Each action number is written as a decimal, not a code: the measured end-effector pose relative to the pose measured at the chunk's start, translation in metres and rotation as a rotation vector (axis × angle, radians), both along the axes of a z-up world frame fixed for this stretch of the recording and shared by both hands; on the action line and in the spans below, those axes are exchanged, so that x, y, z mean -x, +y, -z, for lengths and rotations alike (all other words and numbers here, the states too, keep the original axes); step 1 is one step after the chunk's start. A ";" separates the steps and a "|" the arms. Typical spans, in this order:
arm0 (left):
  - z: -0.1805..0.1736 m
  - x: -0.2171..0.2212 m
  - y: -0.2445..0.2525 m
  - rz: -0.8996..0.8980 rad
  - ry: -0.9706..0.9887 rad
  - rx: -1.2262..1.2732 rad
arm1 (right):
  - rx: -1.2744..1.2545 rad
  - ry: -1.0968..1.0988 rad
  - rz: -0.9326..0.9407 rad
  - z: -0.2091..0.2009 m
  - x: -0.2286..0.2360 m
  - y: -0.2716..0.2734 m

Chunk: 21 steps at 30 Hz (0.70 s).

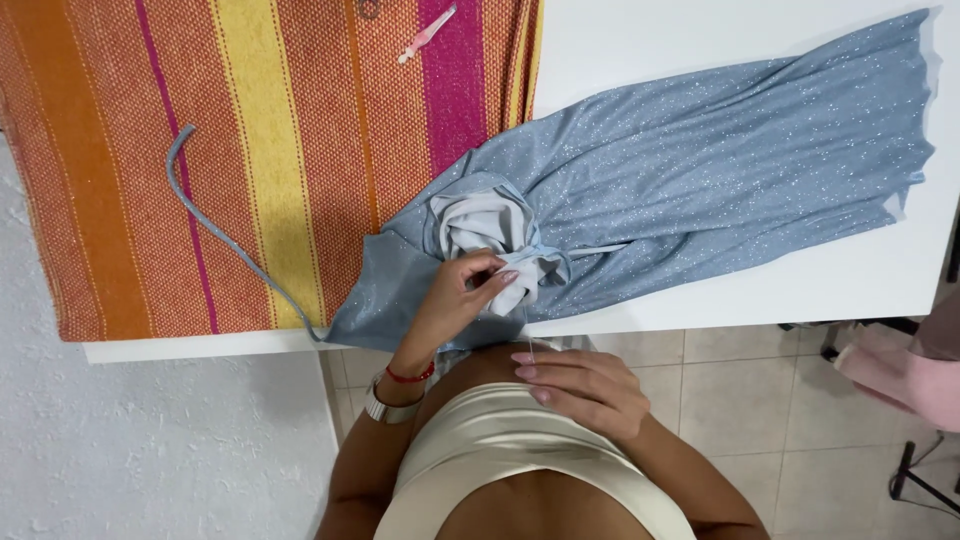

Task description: Thread a thin strap through a blue sparkly garment using a safety pin on a work table.

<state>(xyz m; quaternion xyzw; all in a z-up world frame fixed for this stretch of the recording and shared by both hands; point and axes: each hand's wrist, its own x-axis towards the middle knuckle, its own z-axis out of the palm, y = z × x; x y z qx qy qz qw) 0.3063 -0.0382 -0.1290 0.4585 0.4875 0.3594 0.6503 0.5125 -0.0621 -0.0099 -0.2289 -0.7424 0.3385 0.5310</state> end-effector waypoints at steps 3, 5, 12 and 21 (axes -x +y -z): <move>0.003 -0.001 -0.002 -0.001 0.005 -0.002 | 0.042 -0.006 -0.008 -0.002 -0.003 -0.006; -0.006 -0.002 0.000 0.028 0.077 0.033 | 0.027 -0.078 -0.032 -0.003 -0.009 -0.009; -0.010 -0.003 0.000 0.076 0.124 0.037 | -0.032 -0.197 -0.061 -0.003 -0.013 -0.012; 0.002 -0.004 -0.004 0.064 0.178 0.057 | -0.184 -0.092 -0.063 0.013 -0.005 -0.008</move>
